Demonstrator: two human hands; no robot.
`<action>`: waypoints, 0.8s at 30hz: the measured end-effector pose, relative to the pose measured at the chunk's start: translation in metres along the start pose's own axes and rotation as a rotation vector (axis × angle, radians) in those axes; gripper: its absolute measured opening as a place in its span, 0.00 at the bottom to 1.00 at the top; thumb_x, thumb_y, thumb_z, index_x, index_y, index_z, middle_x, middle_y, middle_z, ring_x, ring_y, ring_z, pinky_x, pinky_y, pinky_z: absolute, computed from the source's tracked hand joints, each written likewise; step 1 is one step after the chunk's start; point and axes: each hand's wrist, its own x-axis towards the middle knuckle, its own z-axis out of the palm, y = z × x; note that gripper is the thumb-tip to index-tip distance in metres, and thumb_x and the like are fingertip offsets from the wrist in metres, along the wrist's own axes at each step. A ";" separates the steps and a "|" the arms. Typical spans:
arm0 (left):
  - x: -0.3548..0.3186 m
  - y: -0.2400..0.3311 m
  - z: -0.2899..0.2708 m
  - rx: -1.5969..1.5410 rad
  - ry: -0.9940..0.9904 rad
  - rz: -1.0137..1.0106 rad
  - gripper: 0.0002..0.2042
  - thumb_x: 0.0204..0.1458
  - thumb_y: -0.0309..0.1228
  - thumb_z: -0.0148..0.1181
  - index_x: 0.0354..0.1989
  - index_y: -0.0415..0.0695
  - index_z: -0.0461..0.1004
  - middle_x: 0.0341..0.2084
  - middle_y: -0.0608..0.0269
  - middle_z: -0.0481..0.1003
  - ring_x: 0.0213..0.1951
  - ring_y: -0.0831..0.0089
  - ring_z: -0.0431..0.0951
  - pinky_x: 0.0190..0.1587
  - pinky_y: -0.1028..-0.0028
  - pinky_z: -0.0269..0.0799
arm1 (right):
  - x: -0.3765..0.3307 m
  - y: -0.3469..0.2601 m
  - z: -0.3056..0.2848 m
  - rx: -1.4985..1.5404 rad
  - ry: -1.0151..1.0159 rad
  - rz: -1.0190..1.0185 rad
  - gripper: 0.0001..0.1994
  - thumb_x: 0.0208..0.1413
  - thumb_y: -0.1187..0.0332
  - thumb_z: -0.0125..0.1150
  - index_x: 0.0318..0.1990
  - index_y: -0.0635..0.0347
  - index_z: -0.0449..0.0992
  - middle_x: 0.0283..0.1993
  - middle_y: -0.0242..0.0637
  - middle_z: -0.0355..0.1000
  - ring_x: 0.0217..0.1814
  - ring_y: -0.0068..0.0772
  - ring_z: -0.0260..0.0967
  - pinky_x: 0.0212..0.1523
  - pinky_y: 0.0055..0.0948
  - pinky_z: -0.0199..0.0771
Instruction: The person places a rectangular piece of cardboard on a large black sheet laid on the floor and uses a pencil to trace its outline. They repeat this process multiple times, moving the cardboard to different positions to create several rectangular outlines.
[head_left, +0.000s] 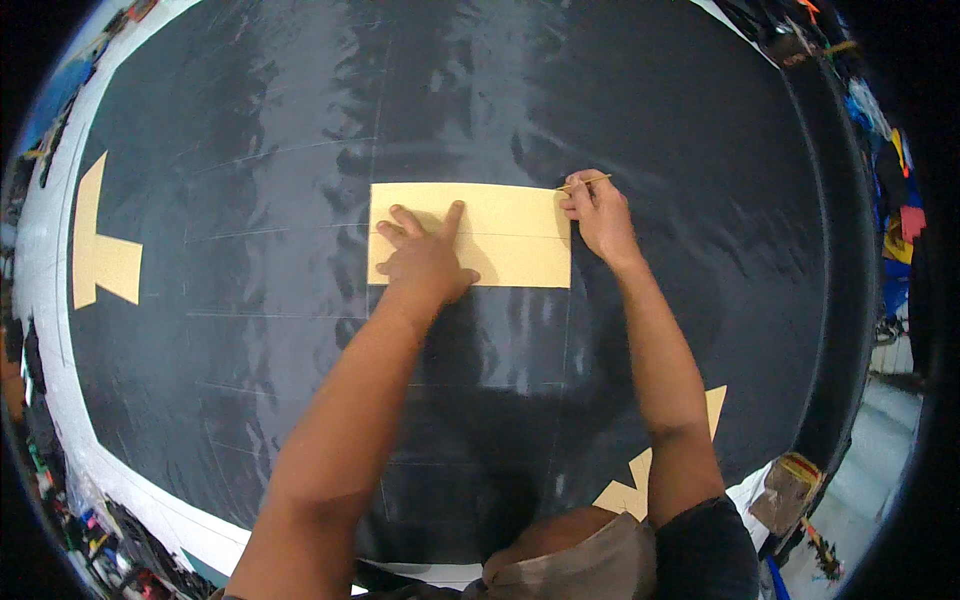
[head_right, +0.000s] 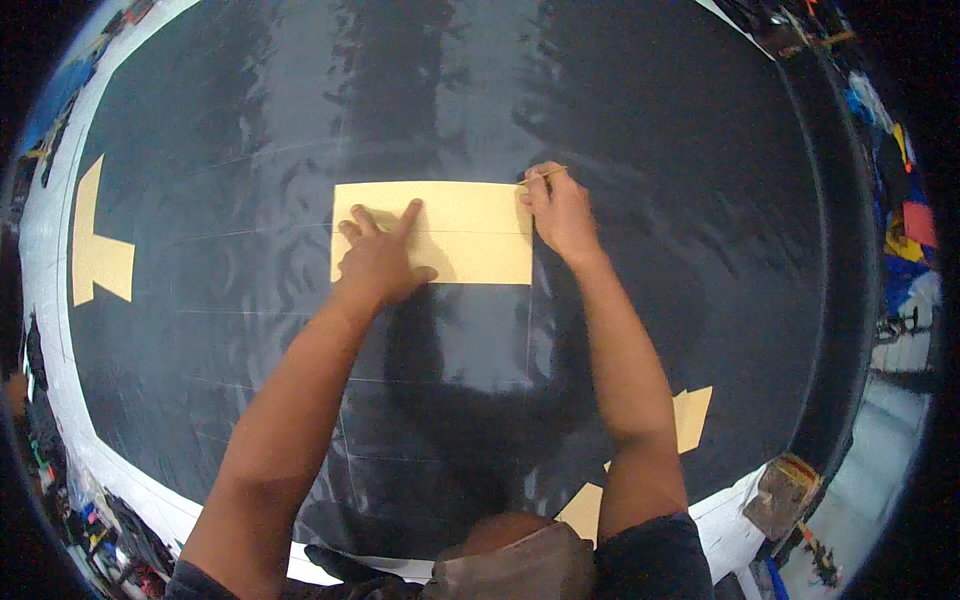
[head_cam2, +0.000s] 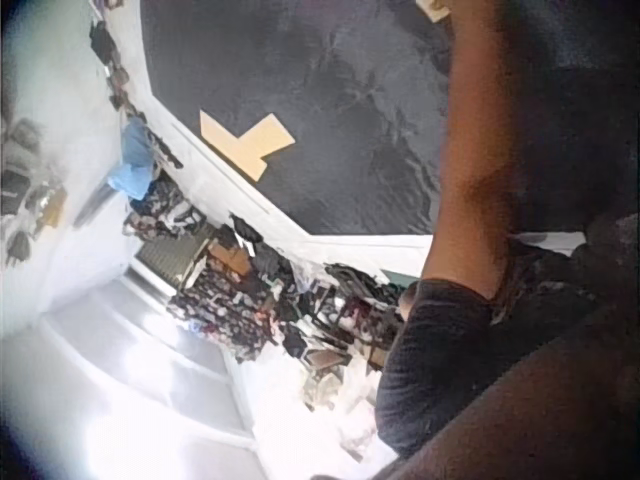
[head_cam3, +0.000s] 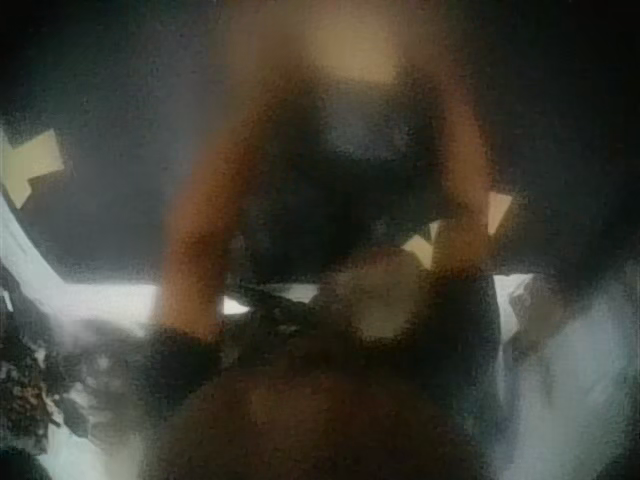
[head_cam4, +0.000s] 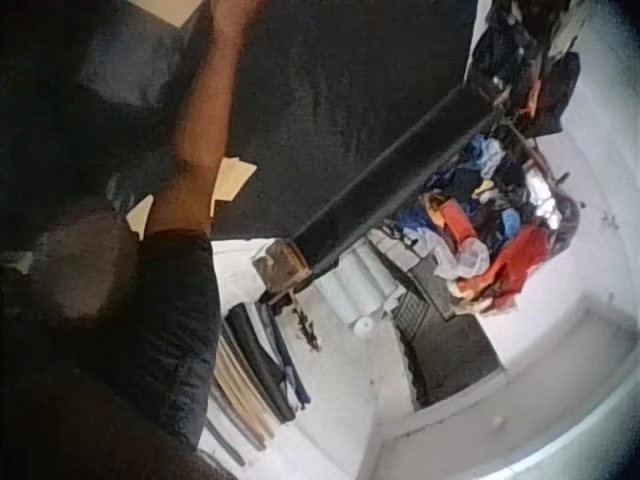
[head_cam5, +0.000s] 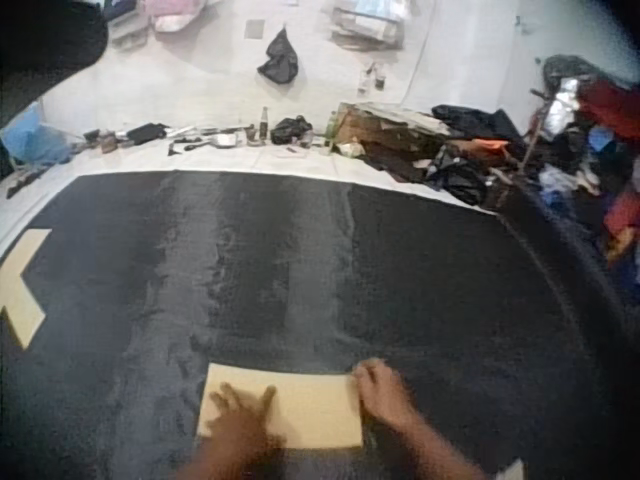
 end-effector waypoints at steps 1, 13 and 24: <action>0.000 -0.001 -0.001 -0.026 -0.012 -0.012 0.50 0.47 0.51 0.73 0.76 0.75 0.46 0.74 0.27 0.33 0.72 0.23 0.40 0.58 0.33 0.68 | -0.002 -0.001 0.004 0.053 0.023 0.013 0.15 0.70 0.63 0.50 0.49 0.68 0.75 0.42 0.49 0.80 0.42 0.39 0.83 0.45 0.36 0.81; 0.000 -0.002 0.002 0.119 0.045 0.030 0.52 0.44 0.55 0.73 0.77 0.71 0.46 0.69 0.17 0.42 0.67 0.15 0.49 0.55 0.45 0.76 | -0.012 0.000 0.015 0.121 0.159 0.081 0.14 0.74 0.65 0.45 0.50 0.70 0.70 0.44 0.46 0.76 0.43 0.36 0.83 0.43 0.30 0.84; 0.002 -0.004 0.005 0.151 0.073 0.058 0.52 0.44 0.56 0.73 0.77 0.71 0.45 0.66 0.15 0.45 0.65 0.12 0.50 0.54 0.45 0.77 | -0.026 0.008 0.016 -0.412 0.220 -0.339 0.08 0.63 0.71 0.55 0.46 0.62 0.75 0.46 0.48 0.77 0.49 0.53 0.76 0.47 0.47 0.77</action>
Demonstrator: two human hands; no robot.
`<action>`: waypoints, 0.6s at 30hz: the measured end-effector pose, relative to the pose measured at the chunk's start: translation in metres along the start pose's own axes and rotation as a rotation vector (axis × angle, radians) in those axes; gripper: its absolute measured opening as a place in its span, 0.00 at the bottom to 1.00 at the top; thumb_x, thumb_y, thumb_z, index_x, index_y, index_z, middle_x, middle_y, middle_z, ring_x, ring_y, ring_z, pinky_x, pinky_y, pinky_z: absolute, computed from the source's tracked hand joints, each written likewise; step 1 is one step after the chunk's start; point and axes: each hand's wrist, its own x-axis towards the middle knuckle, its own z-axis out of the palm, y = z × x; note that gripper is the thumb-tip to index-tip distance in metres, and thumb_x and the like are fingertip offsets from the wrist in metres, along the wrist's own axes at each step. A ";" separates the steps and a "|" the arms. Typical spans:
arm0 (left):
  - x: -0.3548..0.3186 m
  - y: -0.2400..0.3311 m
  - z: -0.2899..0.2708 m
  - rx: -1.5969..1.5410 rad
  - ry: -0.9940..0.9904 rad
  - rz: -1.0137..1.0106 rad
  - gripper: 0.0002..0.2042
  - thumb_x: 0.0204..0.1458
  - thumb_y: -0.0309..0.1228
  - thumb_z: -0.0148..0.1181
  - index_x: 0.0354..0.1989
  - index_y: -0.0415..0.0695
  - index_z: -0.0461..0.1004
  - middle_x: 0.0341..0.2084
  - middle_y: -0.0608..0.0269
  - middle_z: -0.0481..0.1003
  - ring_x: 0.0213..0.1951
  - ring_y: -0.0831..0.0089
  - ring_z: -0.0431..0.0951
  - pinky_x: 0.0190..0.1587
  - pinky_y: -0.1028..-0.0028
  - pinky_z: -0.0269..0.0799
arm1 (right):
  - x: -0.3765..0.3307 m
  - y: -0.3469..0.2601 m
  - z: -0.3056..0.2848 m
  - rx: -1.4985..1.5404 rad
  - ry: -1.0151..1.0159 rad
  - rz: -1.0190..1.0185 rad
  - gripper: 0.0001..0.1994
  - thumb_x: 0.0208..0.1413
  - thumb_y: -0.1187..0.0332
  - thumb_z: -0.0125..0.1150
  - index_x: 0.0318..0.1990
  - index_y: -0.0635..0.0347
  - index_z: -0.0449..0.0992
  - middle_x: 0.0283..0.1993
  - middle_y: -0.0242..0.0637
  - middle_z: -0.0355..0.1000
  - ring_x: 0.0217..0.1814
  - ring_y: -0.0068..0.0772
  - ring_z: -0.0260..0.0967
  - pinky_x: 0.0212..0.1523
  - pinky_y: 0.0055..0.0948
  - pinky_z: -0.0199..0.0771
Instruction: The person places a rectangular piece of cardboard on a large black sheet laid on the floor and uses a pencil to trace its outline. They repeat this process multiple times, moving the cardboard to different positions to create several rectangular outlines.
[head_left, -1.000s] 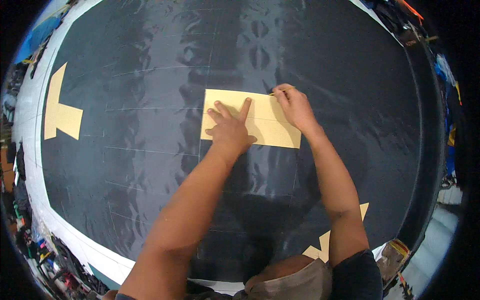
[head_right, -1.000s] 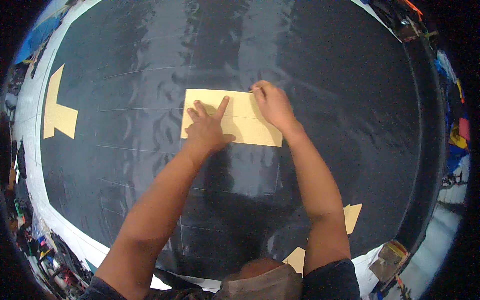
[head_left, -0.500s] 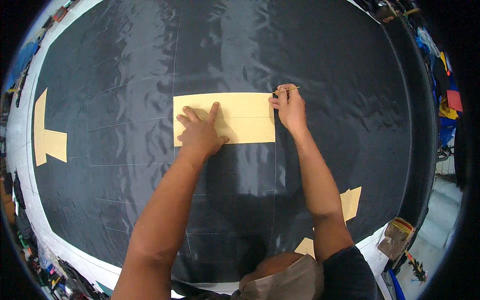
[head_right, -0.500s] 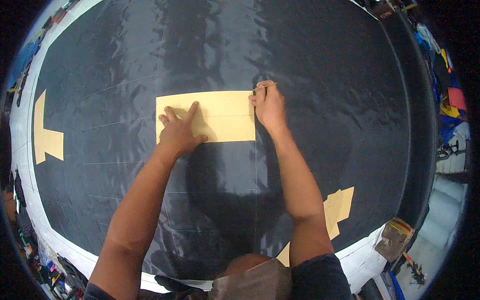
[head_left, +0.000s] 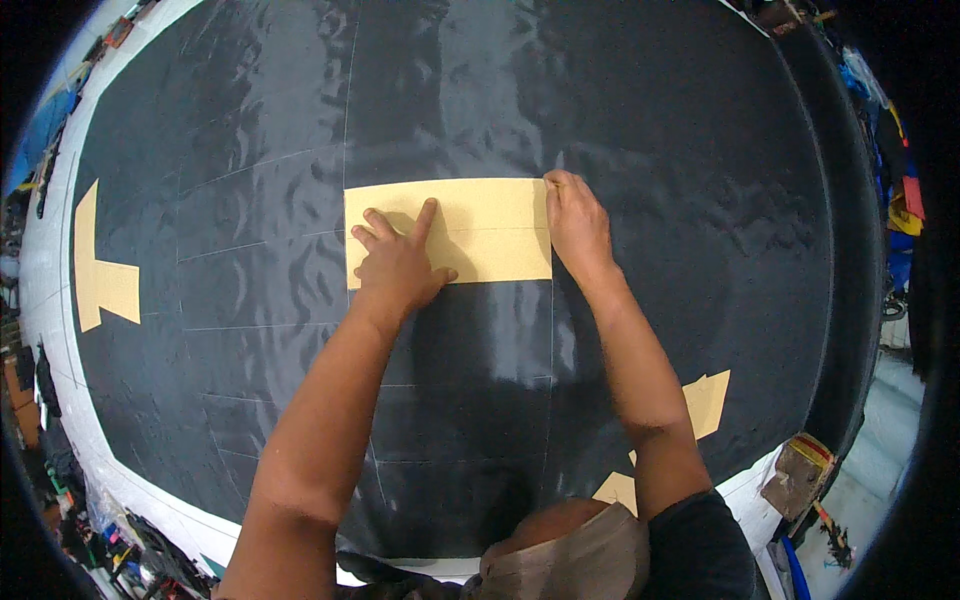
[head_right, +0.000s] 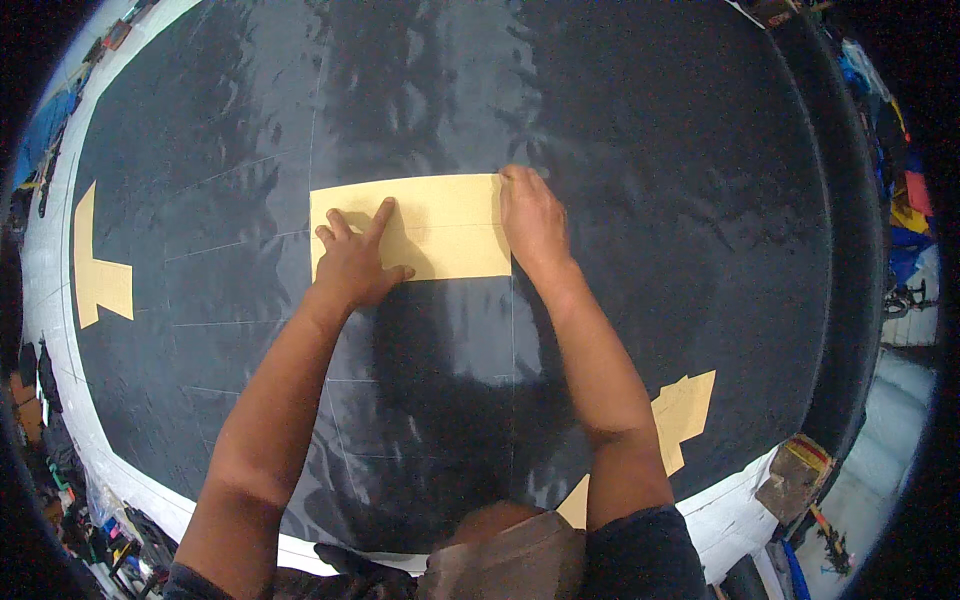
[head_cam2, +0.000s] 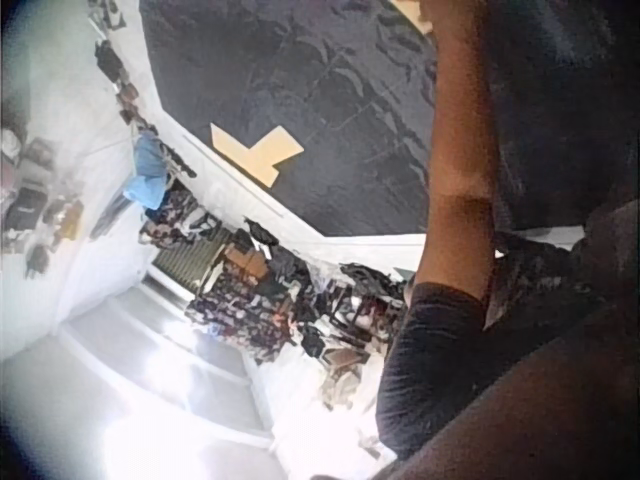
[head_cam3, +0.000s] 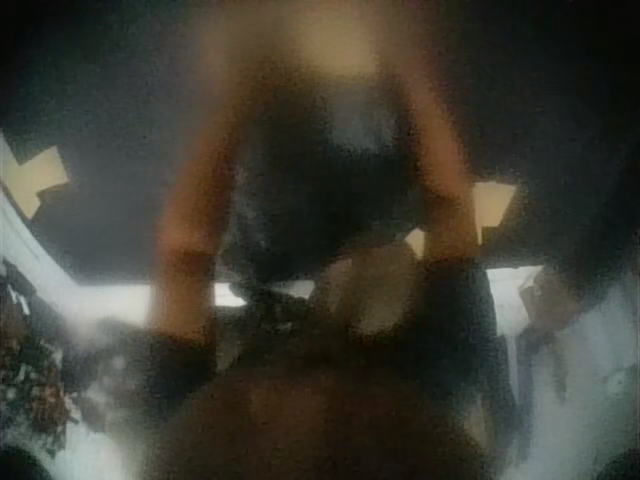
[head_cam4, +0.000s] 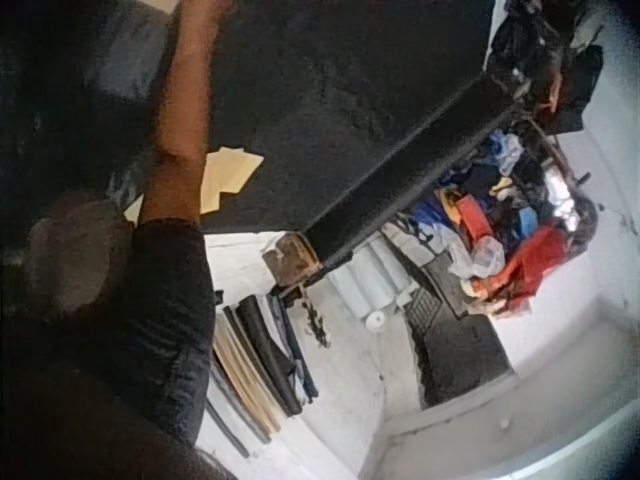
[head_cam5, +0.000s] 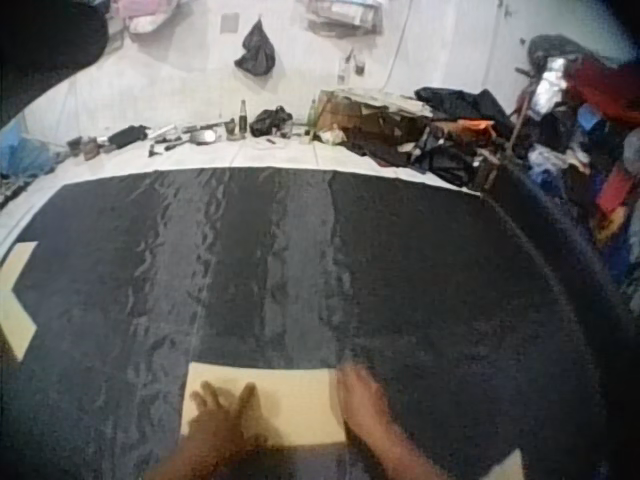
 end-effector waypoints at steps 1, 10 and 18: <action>0.000 0.000 0.001 0.009 0.002 -0.002 0.52 0.44 0.56 0.73 0.77 0.71 0.45 0.66 0.15 0.45 0.65 0.12 0.51 0.54 0.45 0.77 | -0.004 -0.002 -0.002 -0.024 -0.006 -0.050 0.08 0.61 0.71 0.56 0.47 0.62 0.75 0.47 0.47 0.77 0.48 0.54 0.76 0.47 0.47 0.77; 0.005 -0.004 0.005 -0.001 -0.007 -0.011 0.53 0.42 0.58 0.73 0.77 0.71 0.47 0.66 0.13 0.46 0.64 0.12 0.52 0.58 0.42 0.73 | -0.089 -0.020 -0.044 -0.021 -0.243 -0.113 0.09 0.60 0.72 0.57 0.47 0.59 0.75 0.48 0.44 0.76 0.47 0.51 0.76 0.48 0.46 0.76; 0.005 -0.002 0.003 -0.025 -0.002 0.009 0.52 0.43 0.55 0.75 0.76 0.71 0.48 0.69 0.19 0.44 0.68 0.16 0.48 0.56 0.44 0.75 | -0.090 0.018 -0.041 0.364 0.207 0.233 0.12 0.69 0.69 0.51 0.51 0.63 0.78 0.47 0.45 0.78 0.50 0.48 0.76 0.55 0.40 0.73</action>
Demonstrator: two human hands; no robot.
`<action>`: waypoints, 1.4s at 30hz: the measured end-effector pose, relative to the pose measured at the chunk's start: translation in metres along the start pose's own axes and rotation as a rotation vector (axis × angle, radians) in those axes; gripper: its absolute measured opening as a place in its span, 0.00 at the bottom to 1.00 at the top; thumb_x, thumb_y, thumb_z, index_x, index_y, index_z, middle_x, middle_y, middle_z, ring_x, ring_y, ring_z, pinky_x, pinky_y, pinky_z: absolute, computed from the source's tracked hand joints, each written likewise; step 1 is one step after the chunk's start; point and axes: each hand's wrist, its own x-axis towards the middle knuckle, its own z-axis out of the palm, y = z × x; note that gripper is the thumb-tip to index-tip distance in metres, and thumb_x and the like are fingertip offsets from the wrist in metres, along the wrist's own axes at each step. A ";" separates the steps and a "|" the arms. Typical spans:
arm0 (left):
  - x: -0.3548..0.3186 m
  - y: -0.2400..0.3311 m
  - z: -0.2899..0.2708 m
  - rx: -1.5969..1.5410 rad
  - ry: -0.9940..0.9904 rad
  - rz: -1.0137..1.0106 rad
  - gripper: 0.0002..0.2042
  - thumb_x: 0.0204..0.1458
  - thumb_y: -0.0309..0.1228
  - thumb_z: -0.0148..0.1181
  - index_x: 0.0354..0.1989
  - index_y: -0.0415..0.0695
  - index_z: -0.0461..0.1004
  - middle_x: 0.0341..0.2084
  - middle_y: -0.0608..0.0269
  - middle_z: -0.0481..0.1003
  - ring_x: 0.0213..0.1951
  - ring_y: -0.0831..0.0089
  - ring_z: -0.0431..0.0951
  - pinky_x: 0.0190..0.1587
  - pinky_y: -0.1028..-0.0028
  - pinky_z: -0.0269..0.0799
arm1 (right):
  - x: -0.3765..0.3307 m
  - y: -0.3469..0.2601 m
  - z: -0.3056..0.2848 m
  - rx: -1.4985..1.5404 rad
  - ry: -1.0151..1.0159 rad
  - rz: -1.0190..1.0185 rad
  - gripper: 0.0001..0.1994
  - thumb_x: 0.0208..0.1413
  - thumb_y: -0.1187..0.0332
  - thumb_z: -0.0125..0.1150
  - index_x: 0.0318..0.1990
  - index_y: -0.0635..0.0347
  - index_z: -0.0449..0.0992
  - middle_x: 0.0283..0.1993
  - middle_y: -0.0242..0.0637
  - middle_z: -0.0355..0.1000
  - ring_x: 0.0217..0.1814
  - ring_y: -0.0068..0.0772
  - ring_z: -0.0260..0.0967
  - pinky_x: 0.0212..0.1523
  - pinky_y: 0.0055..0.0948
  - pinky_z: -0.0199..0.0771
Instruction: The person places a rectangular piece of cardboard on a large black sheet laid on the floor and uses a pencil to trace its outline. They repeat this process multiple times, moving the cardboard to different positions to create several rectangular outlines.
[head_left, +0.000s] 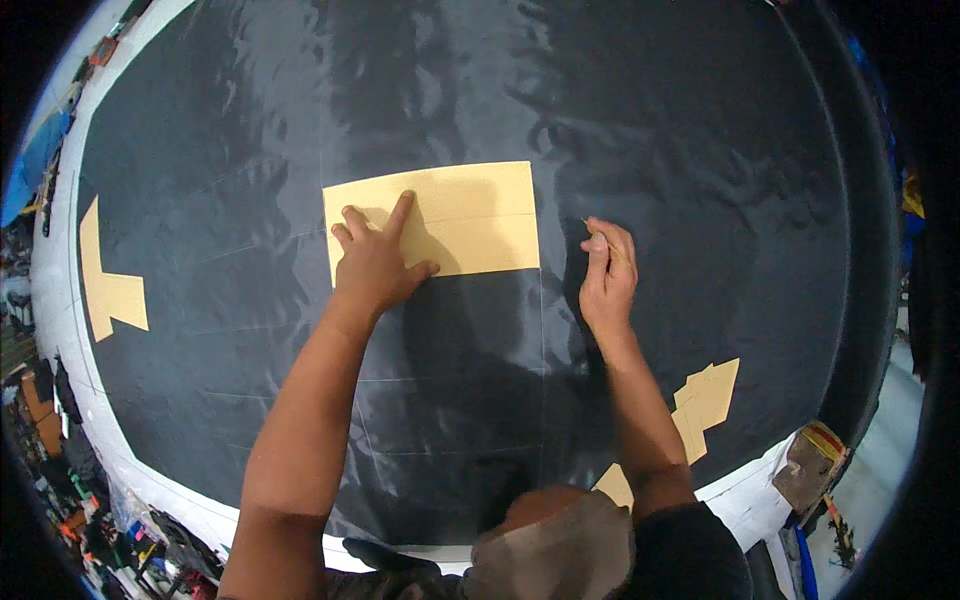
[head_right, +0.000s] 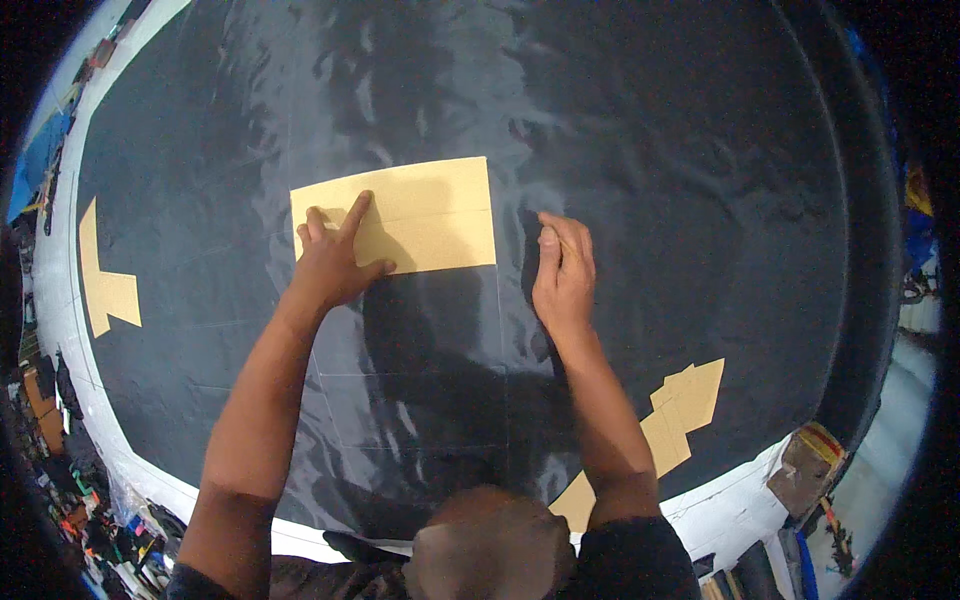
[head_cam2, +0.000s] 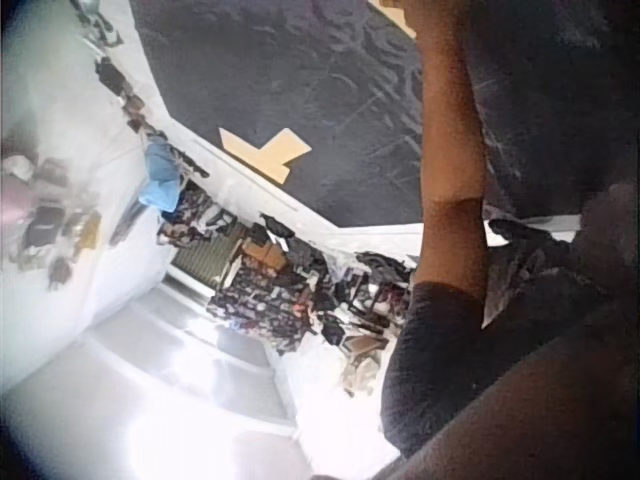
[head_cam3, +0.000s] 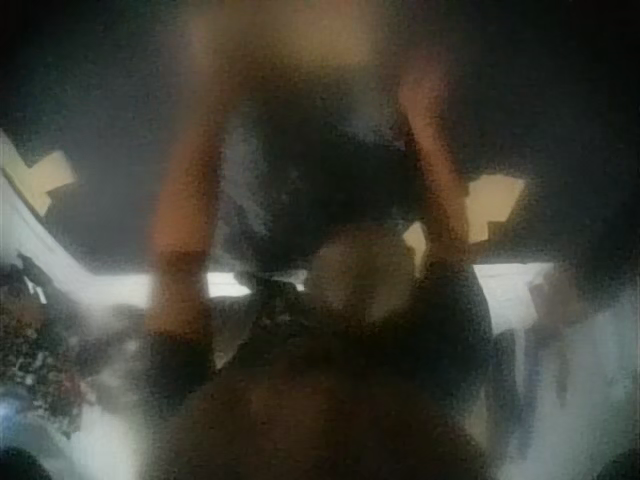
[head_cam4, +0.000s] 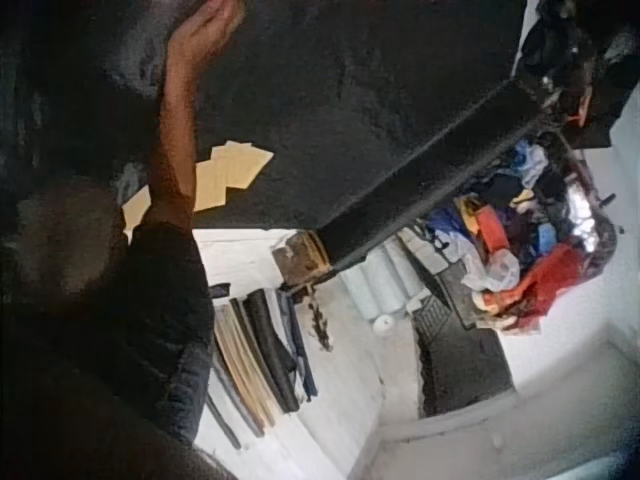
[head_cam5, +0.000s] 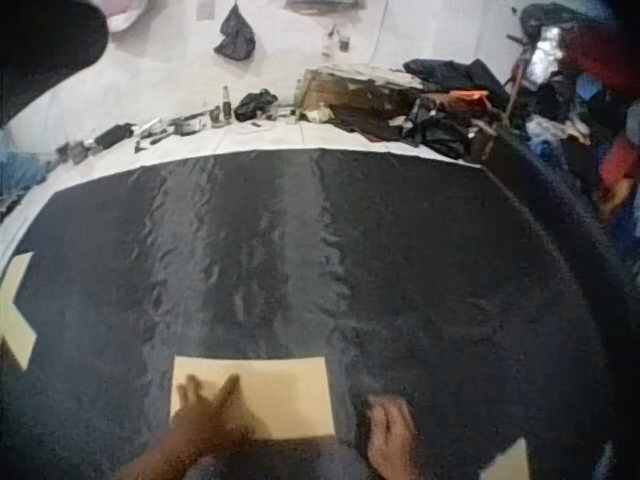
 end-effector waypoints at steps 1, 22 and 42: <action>-0.003 0.000 0.000 -0.004 0.019 -0.001 0.52 0.43 0.55 0.75 0.76 0.71 0.49 0.69 0.19 0.45 0.68 0.17 0.49 0.56 0.44 0.75 | -0.001 0.006 0.003 0.029 0.014 0.049 0.12 0.69 0.69 0.51 0.51 0.64 0.78 0.47 0.45 0.78 0.51 0.48 0.76 0.55 0.40 0.72; 0.041 -0.031 -0.132 -0.261 -0.205 0.114 0.26 0.64 0.52 0.53 0.54 0.38 0.75 0.36 0.52 0.80 0.35 0.62 0.82 0.43 0.63 0.78 | 0.010 0.006 0.012 -0.344 -0.186 0.037 0.12 0.72 0.63 0.45 0.53 0.56 0.72 0.70 0.40 0.67 0.76 0.46 0.55 0.72 0.49 0.48; 0.070 -0.029 0.000 -0.084 0.595 0.369 0.25 0.61 0.43 0.59 0.67 0.60 0.69 0.65 0.44 0.62 0.66 0.44 0.63 0.68 0.44 0.56 | 0.126 -0.007 0.025 -0.261 -0.229 0.150 0.15 0.64 0.61 0.62 0.53 0.59 0.73 0.63 0.42 0.72 0.66 0.51 0.67 0.65 0.47 0.64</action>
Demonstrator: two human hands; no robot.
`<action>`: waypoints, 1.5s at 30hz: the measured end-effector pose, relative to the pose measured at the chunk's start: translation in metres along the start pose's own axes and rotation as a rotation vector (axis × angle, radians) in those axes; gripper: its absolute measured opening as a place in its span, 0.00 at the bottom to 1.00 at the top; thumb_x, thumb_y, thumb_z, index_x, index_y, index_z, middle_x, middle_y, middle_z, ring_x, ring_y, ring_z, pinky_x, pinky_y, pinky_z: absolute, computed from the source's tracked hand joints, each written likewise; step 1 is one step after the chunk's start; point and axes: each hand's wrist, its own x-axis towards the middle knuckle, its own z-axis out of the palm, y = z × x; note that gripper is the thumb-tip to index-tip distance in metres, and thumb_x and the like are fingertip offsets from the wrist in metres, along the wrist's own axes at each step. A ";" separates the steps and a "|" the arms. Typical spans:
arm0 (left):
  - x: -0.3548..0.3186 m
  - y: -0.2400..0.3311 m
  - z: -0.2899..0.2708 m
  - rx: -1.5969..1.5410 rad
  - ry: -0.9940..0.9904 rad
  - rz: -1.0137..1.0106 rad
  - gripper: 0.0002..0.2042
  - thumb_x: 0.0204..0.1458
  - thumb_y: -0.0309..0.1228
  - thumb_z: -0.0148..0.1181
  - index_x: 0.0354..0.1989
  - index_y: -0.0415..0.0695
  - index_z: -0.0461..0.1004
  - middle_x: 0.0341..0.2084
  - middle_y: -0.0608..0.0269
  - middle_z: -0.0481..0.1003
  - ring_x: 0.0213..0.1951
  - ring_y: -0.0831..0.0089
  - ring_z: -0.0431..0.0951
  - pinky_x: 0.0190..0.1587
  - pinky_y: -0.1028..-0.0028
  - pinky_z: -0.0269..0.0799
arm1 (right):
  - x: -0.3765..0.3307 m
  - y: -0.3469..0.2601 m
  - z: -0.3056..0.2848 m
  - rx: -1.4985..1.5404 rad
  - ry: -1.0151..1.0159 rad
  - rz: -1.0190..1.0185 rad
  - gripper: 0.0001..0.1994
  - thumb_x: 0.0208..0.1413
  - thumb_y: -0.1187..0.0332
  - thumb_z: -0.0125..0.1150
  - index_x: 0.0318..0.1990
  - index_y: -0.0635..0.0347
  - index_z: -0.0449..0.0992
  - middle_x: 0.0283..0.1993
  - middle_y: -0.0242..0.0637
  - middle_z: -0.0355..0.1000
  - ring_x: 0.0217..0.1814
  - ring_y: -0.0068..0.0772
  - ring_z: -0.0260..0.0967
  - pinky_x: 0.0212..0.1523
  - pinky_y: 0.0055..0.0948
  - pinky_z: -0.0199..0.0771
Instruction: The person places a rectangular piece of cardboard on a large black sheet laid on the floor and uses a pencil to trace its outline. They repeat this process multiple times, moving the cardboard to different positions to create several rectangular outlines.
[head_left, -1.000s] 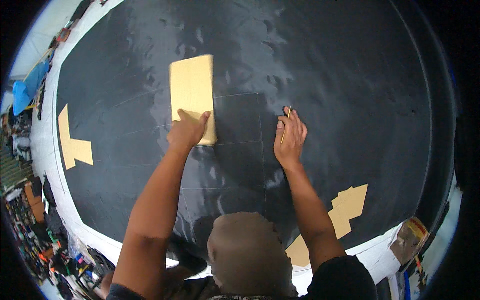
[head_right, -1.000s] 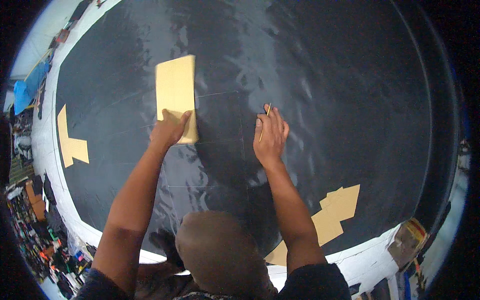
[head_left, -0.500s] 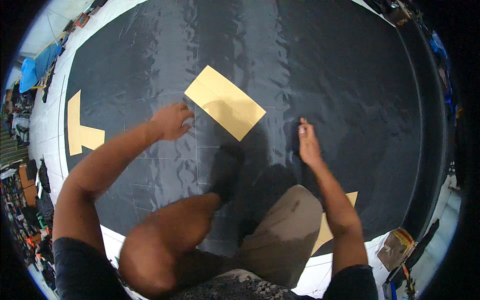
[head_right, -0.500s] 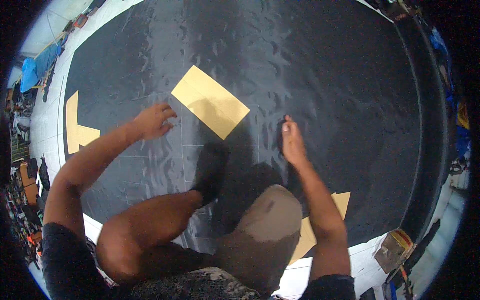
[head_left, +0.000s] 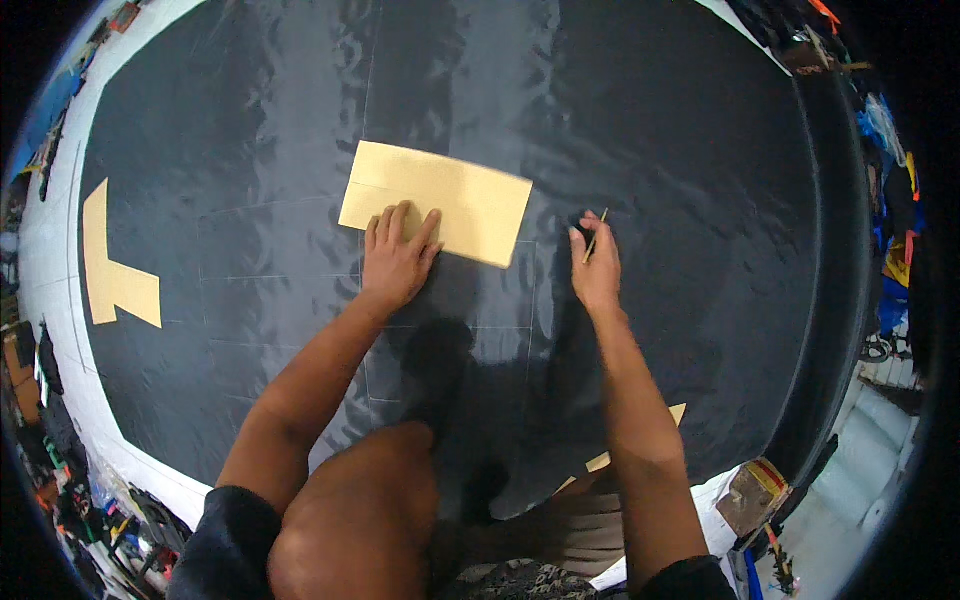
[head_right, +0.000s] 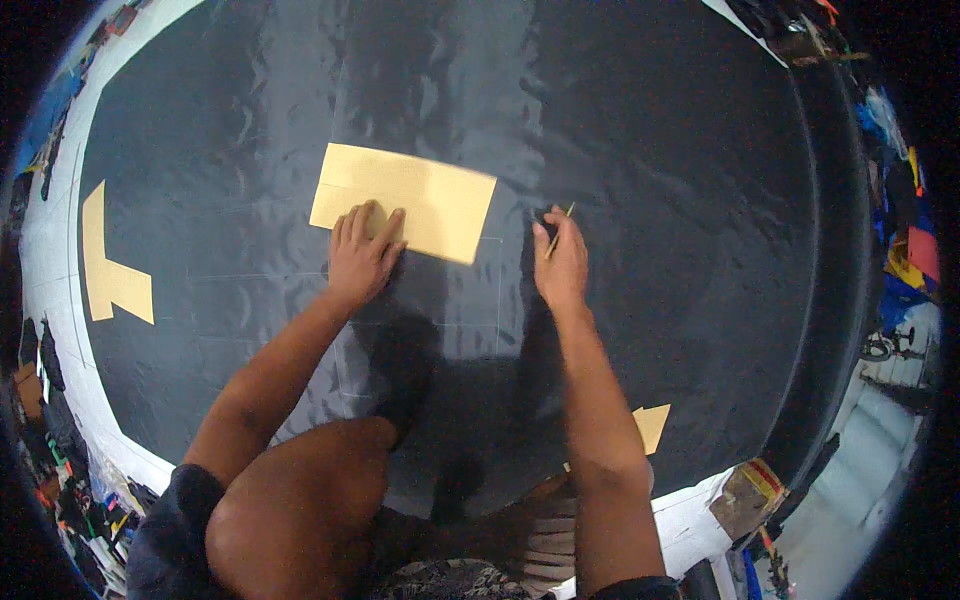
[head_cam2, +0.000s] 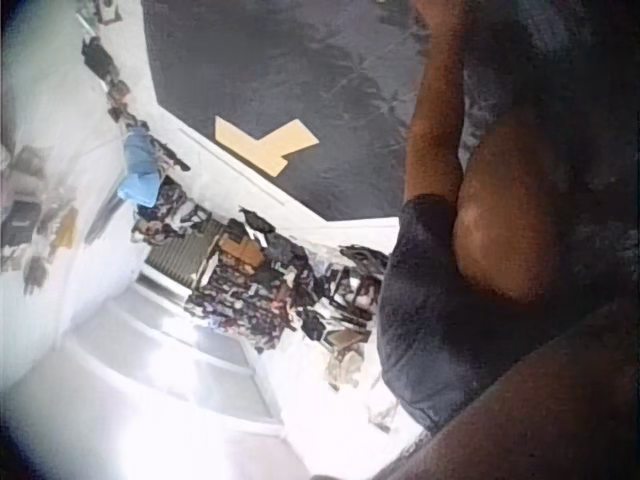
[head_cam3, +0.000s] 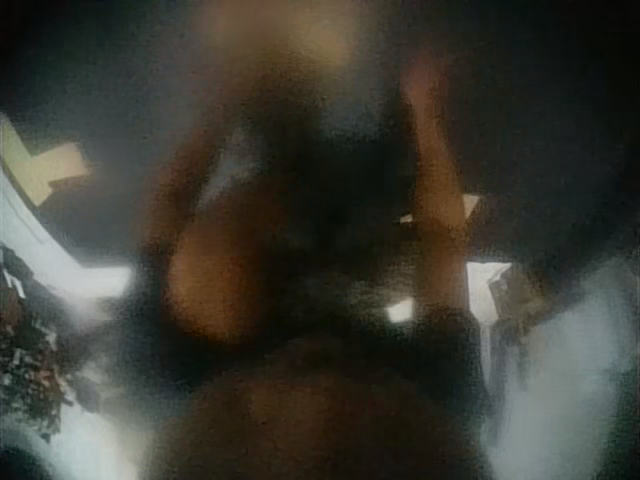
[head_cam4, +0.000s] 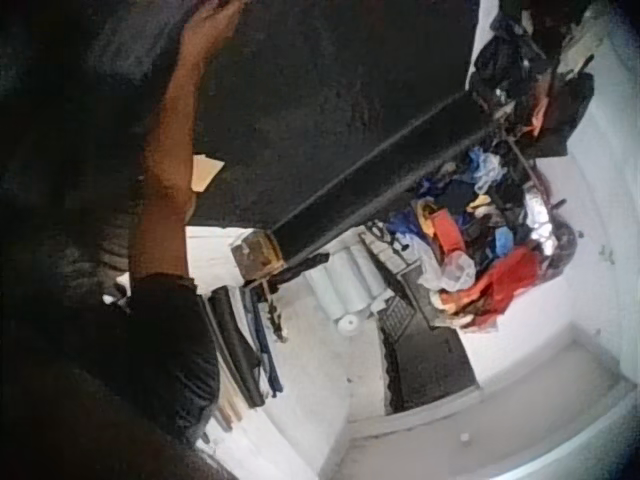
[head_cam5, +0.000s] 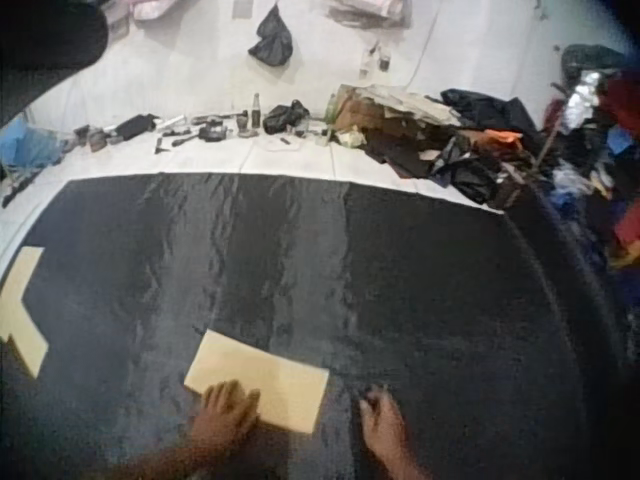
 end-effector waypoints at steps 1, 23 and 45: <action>0.005 0.008 0.001 -0.018 -0.004 -0.042 0.24 0.61 0.44 0.59 0.67 0.61 0.69 0.64 0.46 0.63 0.65 0.45 0.63 0.68 0.42 0.54 | 0.003 -0.001 0.013 -0.046 0.020 -0.030 0.17 0.62 0.60 0.65 0.53 0.58 0.73 0.64 0.42 0.72 0.67 0.50 0.66 0.65 0.48 0.62; 0.019 0.021 0.013 -0.105 0.082 -0.109 0.23 0.57 0.44 0.64 0.63 0.60 0.74 0.58 0.49 0.68 0.58 0.48 0.64 0.64 0.46 0.55 | 0.008 0.000 0.043 -0.163 0.081 -0.118 0.34 0.45 0.50 0.77 0.56 0.56 0.71 0.69 0.37 0.67 0.75 0.48 0.52 0.73 0.52 0.44; 0.006 -0.017 0.018 -0.222 0.097 -0.151 0.24 0.60 0.37 0.62 0.64 0.47 0.69 0.69 0.45 0.59 0.71 0.41 0.58 0.72 0.46 0.53 | 0.007 0.003 0.045 -0.217 0.074 -0.137 0.33 0.46 0.54 0.78 0.57 0.57 0.70 0.71 0.35 0.66 0.75 0.48 0.53 0.73 0.51 0.44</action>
